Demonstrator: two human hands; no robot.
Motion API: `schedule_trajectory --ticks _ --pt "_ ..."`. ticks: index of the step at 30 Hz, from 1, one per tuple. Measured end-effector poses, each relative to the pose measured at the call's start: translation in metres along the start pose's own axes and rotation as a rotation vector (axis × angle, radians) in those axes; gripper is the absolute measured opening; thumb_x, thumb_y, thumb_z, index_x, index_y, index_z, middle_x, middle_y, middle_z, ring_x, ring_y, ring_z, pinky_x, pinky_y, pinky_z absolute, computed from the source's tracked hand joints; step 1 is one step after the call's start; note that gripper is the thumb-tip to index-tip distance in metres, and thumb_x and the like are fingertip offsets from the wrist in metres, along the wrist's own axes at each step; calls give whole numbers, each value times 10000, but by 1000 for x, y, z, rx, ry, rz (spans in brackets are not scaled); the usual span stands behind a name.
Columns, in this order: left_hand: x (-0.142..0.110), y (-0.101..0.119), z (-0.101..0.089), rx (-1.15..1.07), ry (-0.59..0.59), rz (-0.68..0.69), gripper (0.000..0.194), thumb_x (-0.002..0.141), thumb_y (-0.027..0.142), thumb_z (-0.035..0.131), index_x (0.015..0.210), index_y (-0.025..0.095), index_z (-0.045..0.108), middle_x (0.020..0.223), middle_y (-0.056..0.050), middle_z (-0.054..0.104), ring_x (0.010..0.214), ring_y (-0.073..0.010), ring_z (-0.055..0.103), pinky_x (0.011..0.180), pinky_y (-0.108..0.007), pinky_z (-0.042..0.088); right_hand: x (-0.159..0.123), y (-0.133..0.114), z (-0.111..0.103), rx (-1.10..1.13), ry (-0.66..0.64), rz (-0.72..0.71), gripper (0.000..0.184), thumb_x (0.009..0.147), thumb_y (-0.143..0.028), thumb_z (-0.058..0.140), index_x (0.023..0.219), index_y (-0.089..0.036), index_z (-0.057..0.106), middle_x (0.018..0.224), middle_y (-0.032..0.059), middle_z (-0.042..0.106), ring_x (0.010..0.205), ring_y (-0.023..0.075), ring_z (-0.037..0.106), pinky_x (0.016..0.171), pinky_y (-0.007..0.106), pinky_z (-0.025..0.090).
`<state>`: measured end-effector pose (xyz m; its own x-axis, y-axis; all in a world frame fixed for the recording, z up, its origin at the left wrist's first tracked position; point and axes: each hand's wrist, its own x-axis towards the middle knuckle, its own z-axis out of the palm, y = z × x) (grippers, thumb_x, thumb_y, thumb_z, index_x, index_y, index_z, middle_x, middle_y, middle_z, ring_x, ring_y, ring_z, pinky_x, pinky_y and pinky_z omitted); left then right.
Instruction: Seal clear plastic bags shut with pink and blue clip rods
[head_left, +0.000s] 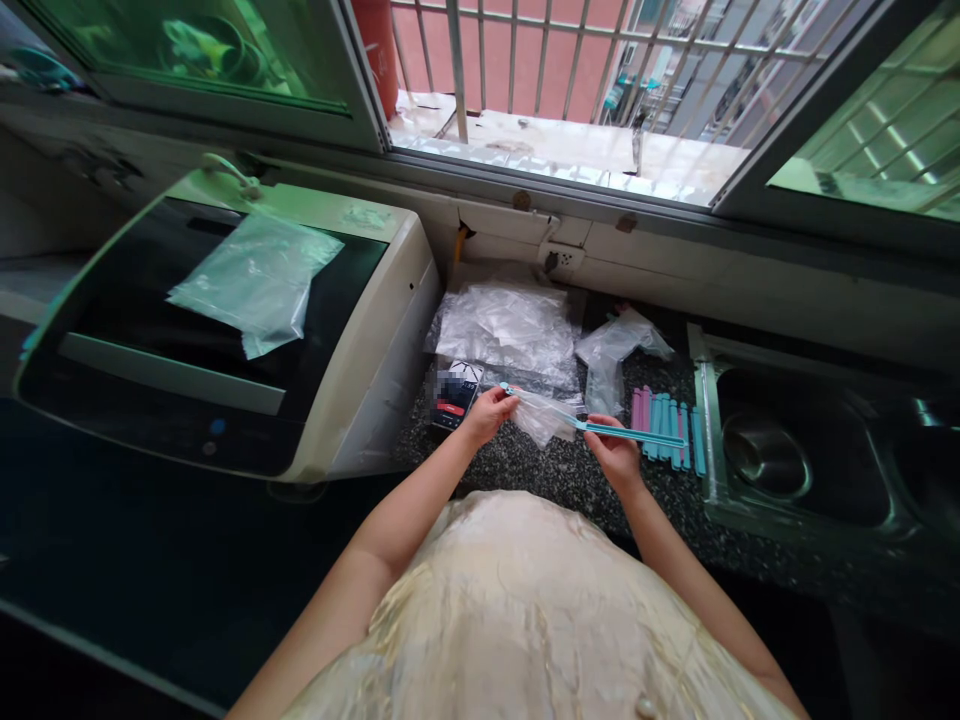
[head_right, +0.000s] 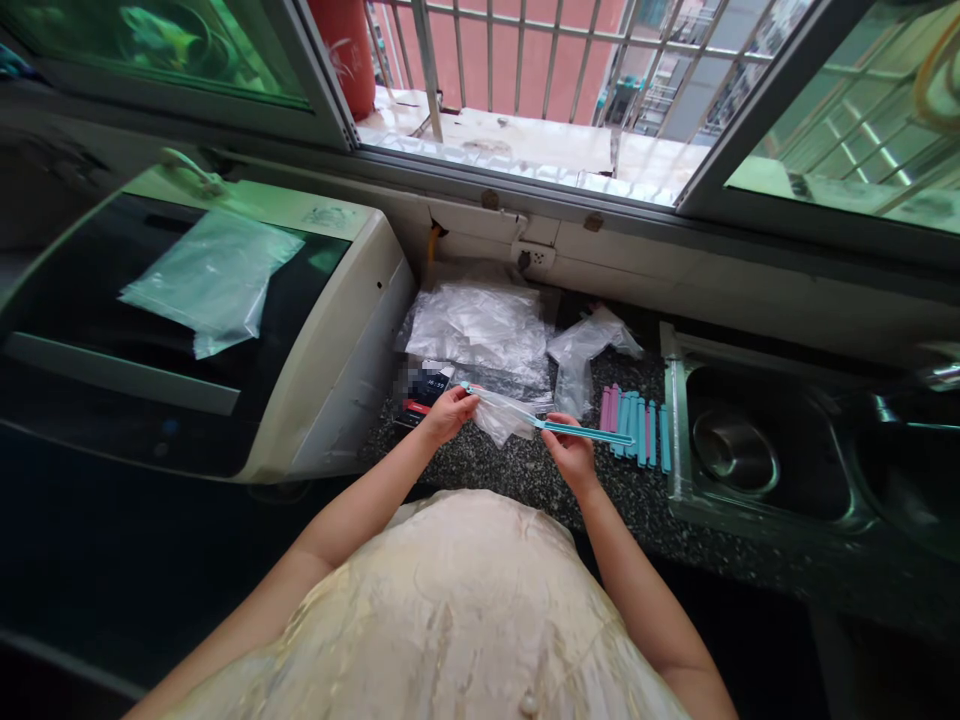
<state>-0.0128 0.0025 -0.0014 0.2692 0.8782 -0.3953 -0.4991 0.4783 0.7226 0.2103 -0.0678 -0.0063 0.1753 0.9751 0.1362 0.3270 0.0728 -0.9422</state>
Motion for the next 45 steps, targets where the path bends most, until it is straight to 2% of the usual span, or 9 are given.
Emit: schedule_trajectory --ticks 9,21,25,30,34,39,42,45 --pt "-4 1 4 -19 -14 -38 397 425 284 805 742 128 624 656 30 580 592 -57 496 577 -187 362 -1 1 8 45 -47 27 286 691 -442 634 835 -197 604 760 29 653 625 150 623 582 292 537" --pt "-3 -4 3 5 -22 -30 399 444 300 794 775 135 643 690 14 596 612 -69 507 583 -190 373 -6 -6 9 115 -23 -44 194 701 -369 648 813 -213 621 815 33 629 762 167 611 705 315 524" --pt "-3 -5 2 19 -24 -19 382 462 297 784 776 136 640 690 15 592 609 -69 503 582 -192 371 -7 -10 10 106 -16 -33 196 697 -365 647 807 -206 617 801 34 634 730 165 610 679 312 523" --pt "-3 -6 3 7 -35 -27 366 457 281 785 760 137 640 671 21 586 598 -70 502 581 -198 372 -9 -17 9 42 8 41 213 700 -354 634 844 -199 606 745 18 640 600 135 584 575 279 510" --pt "-3 -7 4 7 -46 -41 375 447 273 790 766 129 654 675 6 610 597 -79 518 598 -212 383 -10 -19 7 -29 43 45 206 700 -360 627 821 -195 611 696 6 630 533 118 547 514 260 481" --pt "-3 -6 5 1 -44 -66 361 418 251 794 715 110 646 663 -8 623 608 -92 541 632 -228 396 -9 -15 4 -45 91 40 239 695 -405 624 812 -196 616 699 11 634 557 129 564 530 271 484" --pt "-2 -7 4 30 -7 -74 298 429 228 772 651 107 614 600 8 592 553 -79 514 585 -216 371 -7 -13 2 -45 122 55 262 693 -427 621 815 -196 615 669 7 627 535 131 560 519 276 479" --pt "0 -9 3 91 85 -61 214 474 196 719 611 121 573 541 32 547 497 -68 468 532 -207 330 -4 -15 0 -51 163 49 273 681 -437 630 806 -194 615 649 5 623 518 134 556 514 280 475"
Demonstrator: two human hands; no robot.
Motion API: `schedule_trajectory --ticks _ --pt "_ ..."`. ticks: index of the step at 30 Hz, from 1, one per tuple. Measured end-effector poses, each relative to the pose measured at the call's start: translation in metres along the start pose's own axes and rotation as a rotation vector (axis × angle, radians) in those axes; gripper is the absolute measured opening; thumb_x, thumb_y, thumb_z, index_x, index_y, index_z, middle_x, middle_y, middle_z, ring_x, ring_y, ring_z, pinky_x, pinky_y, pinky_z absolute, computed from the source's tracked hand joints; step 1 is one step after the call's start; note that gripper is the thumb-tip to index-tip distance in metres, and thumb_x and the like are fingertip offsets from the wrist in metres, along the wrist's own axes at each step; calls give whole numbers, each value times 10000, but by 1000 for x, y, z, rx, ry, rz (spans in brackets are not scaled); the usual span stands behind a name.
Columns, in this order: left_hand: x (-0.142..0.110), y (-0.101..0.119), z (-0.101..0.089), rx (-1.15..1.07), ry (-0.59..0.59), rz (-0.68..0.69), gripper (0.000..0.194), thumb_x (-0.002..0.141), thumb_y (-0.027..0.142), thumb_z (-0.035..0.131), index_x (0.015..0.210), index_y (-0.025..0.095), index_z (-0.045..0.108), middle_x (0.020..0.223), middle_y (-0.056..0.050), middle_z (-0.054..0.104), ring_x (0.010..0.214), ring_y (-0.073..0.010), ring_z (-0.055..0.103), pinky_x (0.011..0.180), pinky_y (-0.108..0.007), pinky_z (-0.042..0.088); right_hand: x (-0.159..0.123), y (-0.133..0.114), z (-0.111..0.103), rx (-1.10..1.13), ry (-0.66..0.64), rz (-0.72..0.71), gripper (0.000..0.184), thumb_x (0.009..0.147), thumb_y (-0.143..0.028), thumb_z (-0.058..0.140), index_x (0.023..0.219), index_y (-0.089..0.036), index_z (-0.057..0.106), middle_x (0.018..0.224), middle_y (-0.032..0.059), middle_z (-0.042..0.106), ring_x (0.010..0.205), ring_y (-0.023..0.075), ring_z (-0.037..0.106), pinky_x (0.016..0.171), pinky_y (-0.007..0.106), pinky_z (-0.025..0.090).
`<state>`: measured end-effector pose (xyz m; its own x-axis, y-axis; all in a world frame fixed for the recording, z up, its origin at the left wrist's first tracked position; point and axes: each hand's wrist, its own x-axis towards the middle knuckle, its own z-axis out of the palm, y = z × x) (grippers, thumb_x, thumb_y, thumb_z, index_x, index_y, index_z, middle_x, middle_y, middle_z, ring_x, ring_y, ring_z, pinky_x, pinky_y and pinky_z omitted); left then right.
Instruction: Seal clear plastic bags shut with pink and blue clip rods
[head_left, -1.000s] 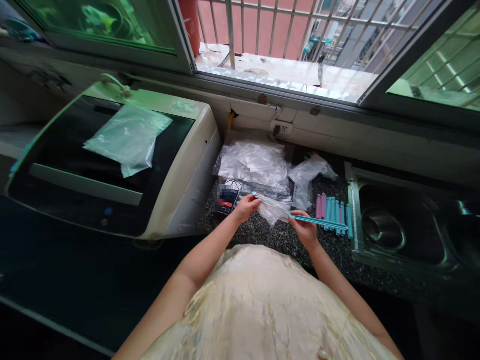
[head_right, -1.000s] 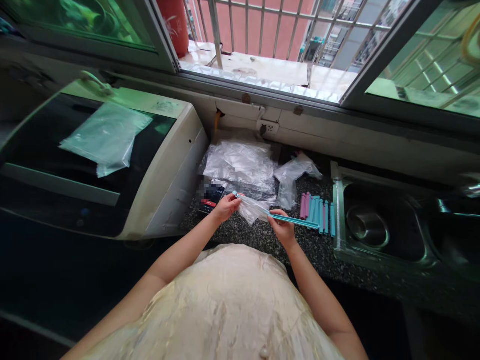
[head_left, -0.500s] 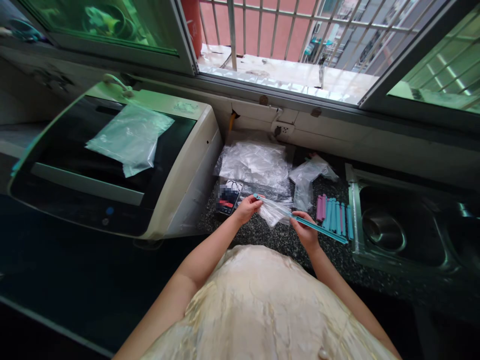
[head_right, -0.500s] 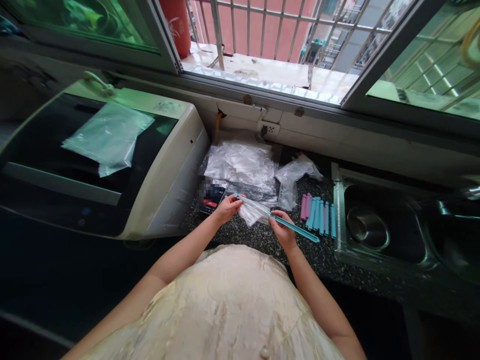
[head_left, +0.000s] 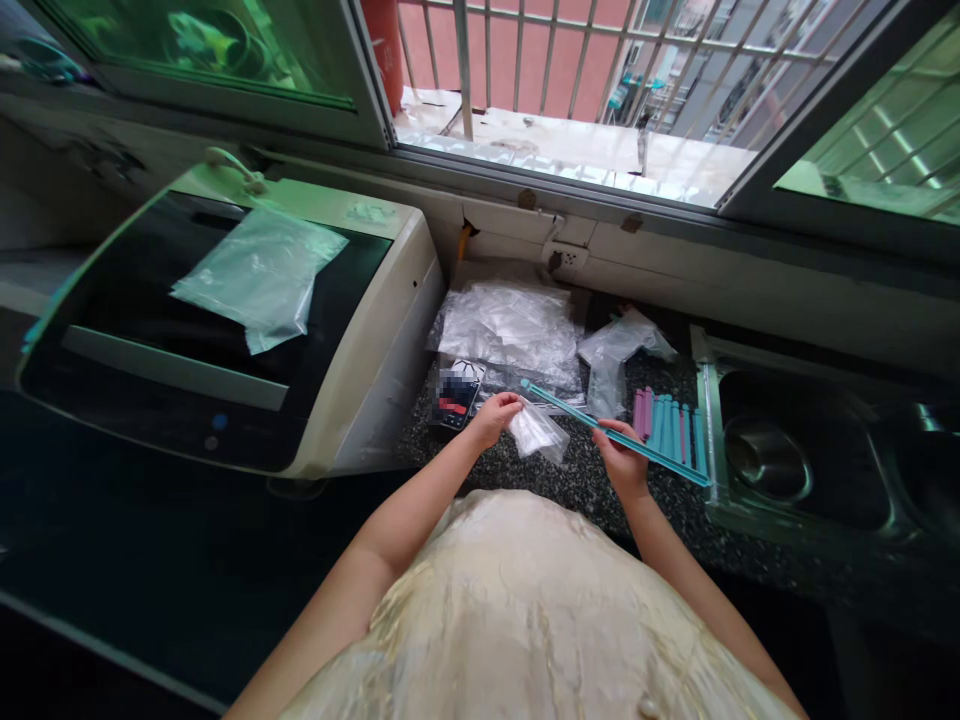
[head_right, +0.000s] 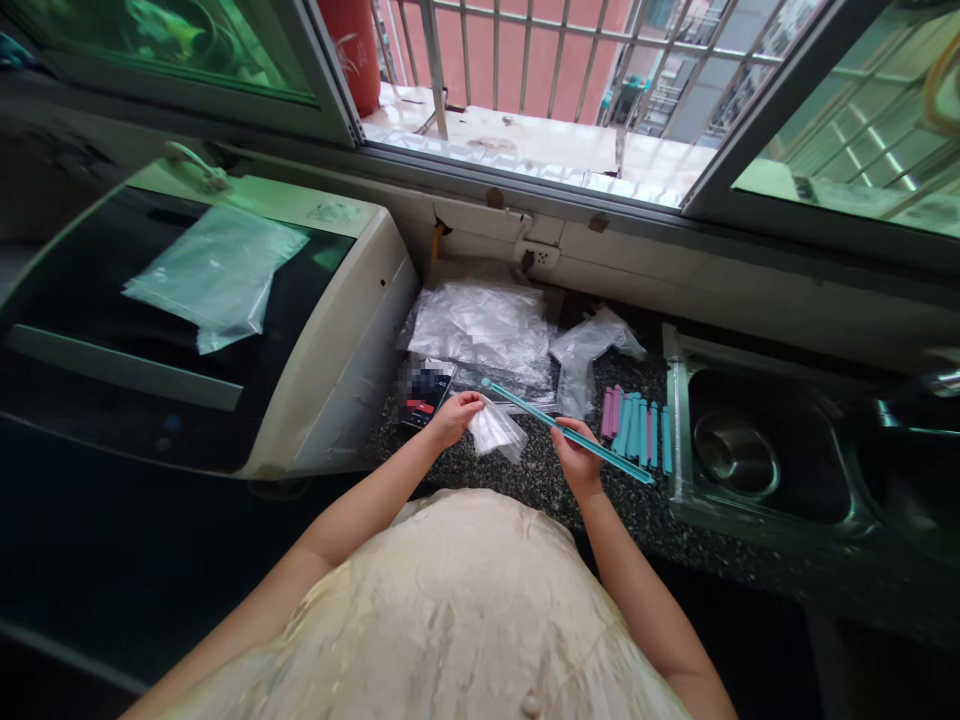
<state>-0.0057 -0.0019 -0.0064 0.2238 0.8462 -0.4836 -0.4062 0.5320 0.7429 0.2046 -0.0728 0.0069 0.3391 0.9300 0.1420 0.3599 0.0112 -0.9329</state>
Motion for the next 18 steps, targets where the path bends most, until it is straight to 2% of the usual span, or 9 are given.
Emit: schedule_trajectory --ticks 6,13,18 --pt "2 2 10 28 144 42 96 556 160 593 585 147 503 494 52 483 465 -65 416 496 -197 295 -4 -8 4 11 17 -4 277 691 -438 626 827 -197 619 693 14 640 556 142 575 543 287 485" --pt "-3 11 25 -80 109 119 84 552 99 504 618 149 519 525 52 497 506 -66 427 524 -183 317 -11 -8 16 11 -20 11 244 701 -405 617 820 -192 616 722 20 648 593 145 588 580 289 495" --pt "-7 13 23 -103 92 67 93 581 122 516 651 152 569 546 40 519 527 -80 453 529 -197 327 -12 -2 16 4 -34 31 236 702 -394 617 820 -189 614 705 18 642 578 144 580 558 285 493"
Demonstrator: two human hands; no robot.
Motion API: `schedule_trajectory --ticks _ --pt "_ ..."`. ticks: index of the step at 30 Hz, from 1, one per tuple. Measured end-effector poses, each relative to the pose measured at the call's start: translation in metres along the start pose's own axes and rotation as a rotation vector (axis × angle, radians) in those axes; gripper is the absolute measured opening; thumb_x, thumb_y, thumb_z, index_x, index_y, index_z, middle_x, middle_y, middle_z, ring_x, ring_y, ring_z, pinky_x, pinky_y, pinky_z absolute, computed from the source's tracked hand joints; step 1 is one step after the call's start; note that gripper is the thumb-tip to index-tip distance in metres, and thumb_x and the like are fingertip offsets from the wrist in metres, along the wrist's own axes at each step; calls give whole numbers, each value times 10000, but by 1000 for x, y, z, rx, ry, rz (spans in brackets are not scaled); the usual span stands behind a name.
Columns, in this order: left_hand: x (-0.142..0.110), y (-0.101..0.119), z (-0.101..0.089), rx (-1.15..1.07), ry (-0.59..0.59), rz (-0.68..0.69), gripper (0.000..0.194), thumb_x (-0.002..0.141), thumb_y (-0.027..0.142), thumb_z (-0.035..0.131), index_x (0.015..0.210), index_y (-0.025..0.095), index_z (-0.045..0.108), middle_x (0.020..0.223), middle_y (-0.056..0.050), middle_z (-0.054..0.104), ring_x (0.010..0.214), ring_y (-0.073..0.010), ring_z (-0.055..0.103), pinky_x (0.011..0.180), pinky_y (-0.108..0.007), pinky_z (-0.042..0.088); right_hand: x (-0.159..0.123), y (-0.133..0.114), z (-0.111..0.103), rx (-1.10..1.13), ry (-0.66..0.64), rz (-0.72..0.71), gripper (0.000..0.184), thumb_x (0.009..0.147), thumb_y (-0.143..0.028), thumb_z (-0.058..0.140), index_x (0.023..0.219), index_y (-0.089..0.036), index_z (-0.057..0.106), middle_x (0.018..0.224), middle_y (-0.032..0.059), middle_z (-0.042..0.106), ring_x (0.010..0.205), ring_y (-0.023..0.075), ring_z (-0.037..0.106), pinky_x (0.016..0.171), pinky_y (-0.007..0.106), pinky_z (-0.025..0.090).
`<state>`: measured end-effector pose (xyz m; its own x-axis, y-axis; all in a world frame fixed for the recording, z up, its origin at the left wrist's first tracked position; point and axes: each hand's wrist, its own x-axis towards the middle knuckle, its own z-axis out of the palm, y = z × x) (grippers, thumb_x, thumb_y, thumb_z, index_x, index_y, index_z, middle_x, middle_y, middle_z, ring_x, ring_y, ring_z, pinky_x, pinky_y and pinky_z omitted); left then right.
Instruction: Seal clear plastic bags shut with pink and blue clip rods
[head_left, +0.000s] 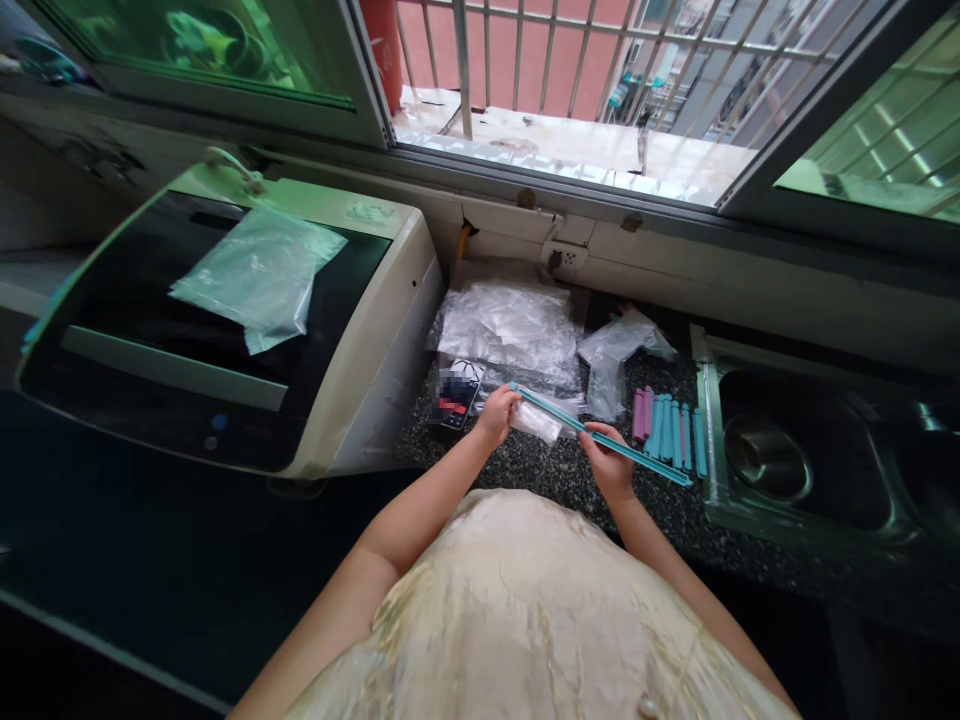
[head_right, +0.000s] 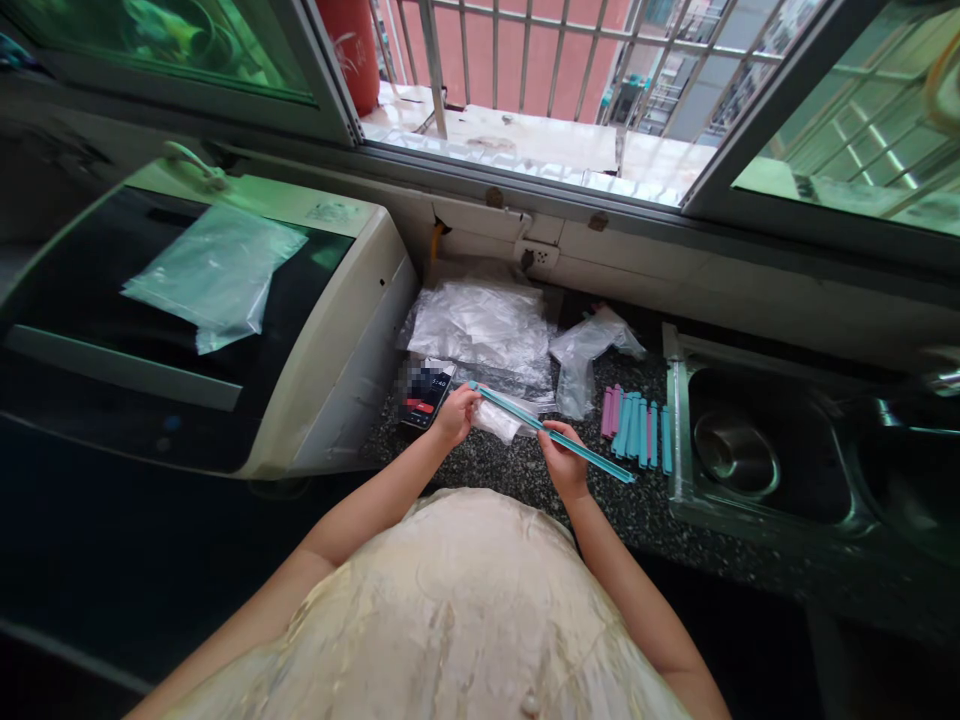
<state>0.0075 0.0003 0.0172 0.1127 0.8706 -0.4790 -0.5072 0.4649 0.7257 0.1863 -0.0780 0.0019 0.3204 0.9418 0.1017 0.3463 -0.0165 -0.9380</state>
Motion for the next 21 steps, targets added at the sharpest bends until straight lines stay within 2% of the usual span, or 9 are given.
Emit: schedule_trajectory --ticks 2,7,10,15,21 --pt "1 -1 -1 6 -10 -7 55 620 184 553 655 151 579 564 29 537 553 -93 476 558 -211 352 0 2 1 8 -14 -1 240 702 -400 618 820 -191 612 711 20 641 578 143 578 557 286 495" --pt "7 -8 -3 63 1 -10 192 640 317 635 609 145 557 536 24 532 545 -98 482 579 -223 373 -1 5 3 26 -52 16 240 706 -403 612 820 -192 602 708 15 631 583 140 573 571 287 501" --pt "9 -12 -5 77 17 -26 210 648 326 636 588 145 548 509 29 517 515 -93 464 552 -219 357 0 3 1 13 -98 33 244 708 -394 614 842 -191 597 718 14 627 601 141 577 598 296 506" --pt "13 -13 -10 31 90 -33 199 664 295 621 572 137 543 499 26 511 503 -93 460 552 -222 352 3 0 -8 38 -129 -12 325 686 -397 647 936 -201 578 816 30 633 742 167 608 702 331 516" --pt "18 -11 -17 2 146 -13 216 642 318 644 579 139 541 520 26 521 523 -92 474 574 -223 373 4 -3 -25 29 -69 -73 290 688 -410 650 882 -202 593 830 41 621 767 177 603 716 350 521"
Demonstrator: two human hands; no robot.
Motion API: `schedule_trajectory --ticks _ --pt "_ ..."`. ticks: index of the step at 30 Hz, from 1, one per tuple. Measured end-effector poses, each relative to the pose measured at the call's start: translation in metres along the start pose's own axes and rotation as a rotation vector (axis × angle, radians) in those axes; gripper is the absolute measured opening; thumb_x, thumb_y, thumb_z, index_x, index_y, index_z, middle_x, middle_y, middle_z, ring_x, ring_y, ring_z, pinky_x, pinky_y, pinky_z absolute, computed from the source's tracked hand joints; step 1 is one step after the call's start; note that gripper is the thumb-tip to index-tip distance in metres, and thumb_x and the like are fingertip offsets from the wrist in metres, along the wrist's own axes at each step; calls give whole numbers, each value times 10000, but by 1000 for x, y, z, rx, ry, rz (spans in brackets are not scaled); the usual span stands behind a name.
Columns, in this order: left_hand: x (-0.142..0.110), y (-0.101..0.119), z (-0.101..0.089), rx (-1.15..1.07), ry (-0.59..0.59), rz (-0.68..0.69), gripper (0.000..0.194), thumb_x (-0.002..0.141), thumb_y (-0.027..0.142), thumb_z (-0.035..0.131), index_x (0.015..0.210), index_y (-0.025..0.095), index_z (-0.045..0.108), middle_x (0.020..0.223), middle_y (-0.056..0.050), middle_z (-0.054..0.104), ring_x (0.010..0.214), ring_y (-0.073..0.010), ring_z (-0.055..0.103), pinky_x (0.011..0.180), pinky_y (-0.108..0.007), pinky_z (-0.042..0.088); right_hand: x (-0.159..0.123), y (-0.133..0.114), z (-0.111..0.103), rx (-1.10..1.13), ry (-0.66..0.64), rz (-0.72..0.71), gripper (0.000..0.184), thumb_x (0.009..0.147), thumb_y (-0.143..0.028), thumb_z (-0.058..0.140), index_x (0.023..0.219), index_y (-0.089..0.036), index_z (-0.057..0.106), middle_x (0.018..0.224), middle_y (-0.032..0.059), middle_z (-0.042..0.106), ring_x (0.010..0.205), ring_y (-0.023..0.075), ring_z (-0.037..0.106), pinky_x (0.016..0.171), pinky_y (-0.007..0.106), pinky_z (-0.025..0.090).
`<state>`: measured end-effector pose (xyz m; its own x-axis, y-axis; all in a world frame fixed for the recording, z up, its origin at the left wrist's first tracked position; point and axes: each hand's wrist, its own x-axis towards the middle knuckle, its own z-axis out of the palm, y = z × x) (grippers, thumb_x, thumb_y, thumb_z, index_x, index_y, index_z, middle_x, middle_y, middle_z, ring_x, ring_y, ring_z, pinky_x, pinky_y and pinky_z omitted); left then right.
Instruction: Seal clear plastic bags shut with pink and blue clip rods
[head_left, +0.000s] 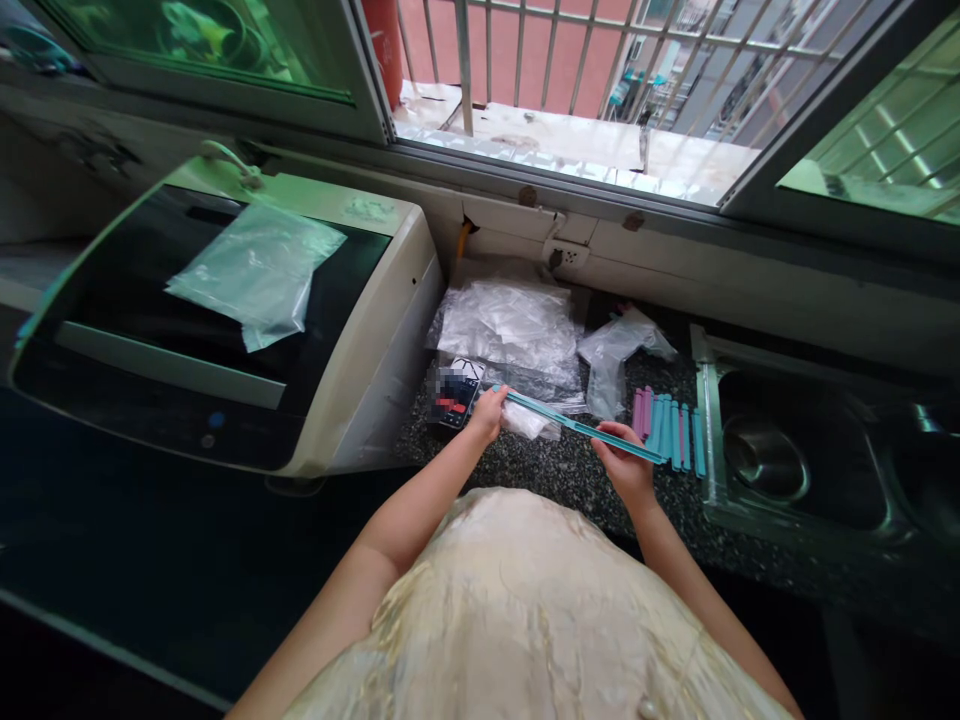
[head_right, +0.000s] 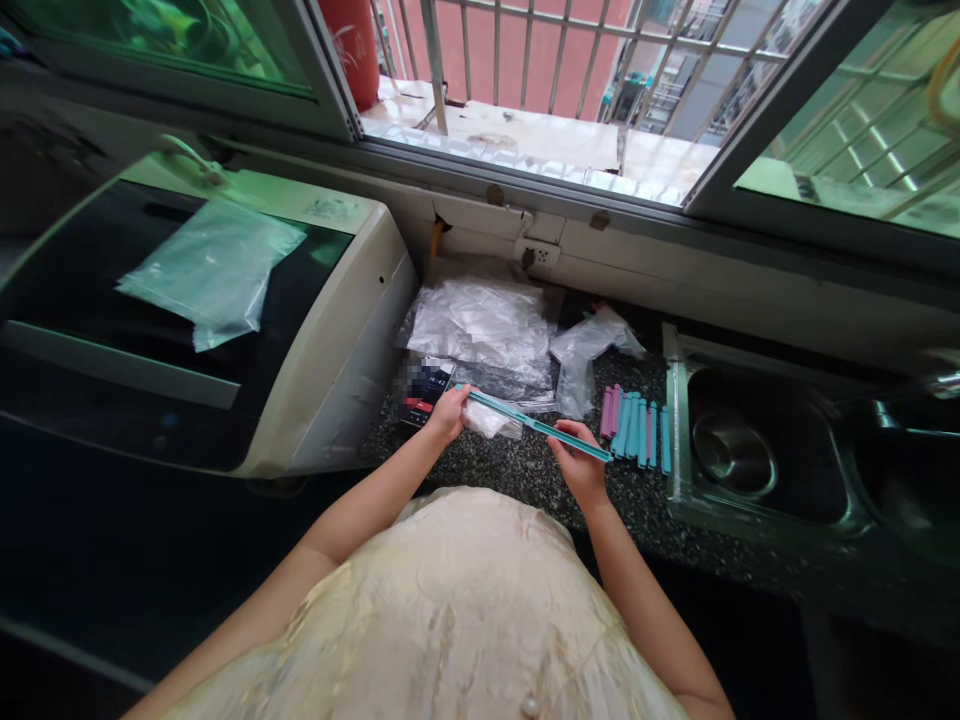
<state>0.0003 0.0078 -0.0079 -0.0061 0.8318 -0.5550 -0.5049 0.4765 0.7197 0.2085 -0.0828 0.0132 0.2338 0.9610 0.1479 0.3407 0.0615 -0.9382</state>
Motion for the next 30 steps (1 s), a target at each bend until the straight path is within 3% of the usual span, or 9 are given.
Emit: schedule_trajectory --ticks 8,17,30 --pt "2 -2 2 65 -37 16 253 649 370 630 587 152 519 493 38 493 488 -86 447 522 -216 346 0 -17 1 -26 68 -171 169 747 -361 593 821 -210 611 843 53 617 805 185 589 715 349 516" --pt "-1 -2 2 199 -90 111 264 685 399 588 599 158 522 496 38 479 498 -91 422 527 -218 327 10 -34 11 -192 -29 -319 77 767 -285 570 789 -220 607 779 37 611 692 159 568 632 309 496" --pt "-6 0 2 357 -118 214 238 707 376 576 594 168 547 544 23 514 559 -107 443 580 -220 334 10 -34 30 -282 -162 -360 149 796 -288 521 868 -226 635 772 49 613 677 161 573 602 295 494"
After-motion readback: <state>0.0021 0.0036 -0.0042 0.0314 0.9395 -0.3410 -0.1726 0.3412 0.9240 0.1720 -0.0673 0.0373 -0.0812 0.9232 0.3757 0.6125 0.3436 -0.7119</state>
